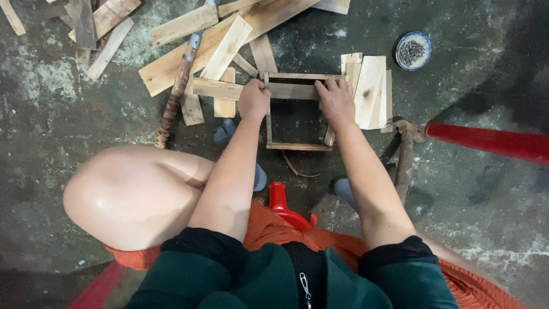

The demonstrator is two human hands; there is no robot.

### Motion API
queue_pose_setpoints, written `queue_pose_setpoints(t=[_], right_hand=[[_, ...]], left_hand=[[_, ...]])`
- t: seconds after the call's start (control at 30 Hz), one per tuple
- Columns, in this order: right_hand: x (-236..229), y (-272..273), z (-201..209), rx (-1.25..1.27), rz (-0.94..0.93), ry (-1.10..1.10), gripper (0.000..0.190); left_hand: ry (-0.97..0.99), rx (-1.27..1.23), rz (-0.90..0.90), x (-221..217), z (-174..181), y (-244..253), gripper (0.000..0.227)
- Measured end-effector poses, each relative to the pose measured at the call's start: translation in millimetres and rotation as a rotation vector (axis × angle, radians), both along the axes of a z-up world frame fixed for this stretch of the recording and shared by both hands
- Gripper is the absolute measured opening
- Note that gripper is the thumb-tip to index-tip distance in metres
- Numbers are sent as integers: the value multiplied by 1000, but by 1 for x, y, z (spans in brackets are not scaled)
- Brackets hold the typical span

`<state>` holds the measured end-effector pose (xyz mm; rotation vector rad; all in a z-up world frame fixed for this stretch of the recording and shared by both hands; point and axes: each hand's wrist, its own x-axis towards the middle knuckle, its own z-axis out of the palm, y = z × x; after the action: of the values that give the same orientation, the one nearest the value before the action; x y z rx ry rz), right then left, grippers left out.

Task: Assembling a small wooden frame by aligning slats and hammering nails into the joints.

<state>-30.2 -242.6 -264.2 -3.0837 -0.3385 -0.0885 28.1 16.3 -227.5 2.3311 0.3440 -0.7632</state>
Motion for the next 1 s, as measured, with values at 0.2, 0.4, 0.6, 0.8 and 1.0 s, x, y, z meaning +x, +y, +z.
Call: queue_pose_setpoints(t=[0.2,0.4,0.6,0.8,1.0], right_hand=[[-1,-9,35,122,-49,140,51],[-38,-20,65,180,52,299,60],[-110,12,74,166,167,408,55],[-118,19,62,117,94,393,56],[-119,17,68,100,72,376,58]], left_hand=[[-4,52,-2,-2,23,-5,33],[50,124,10,0,-34,13,40],[149,97,37,-8,-53,25,42],[390,92,-215,-6,-10,19,25],[736,-62,-288,-21,26,18,33]])
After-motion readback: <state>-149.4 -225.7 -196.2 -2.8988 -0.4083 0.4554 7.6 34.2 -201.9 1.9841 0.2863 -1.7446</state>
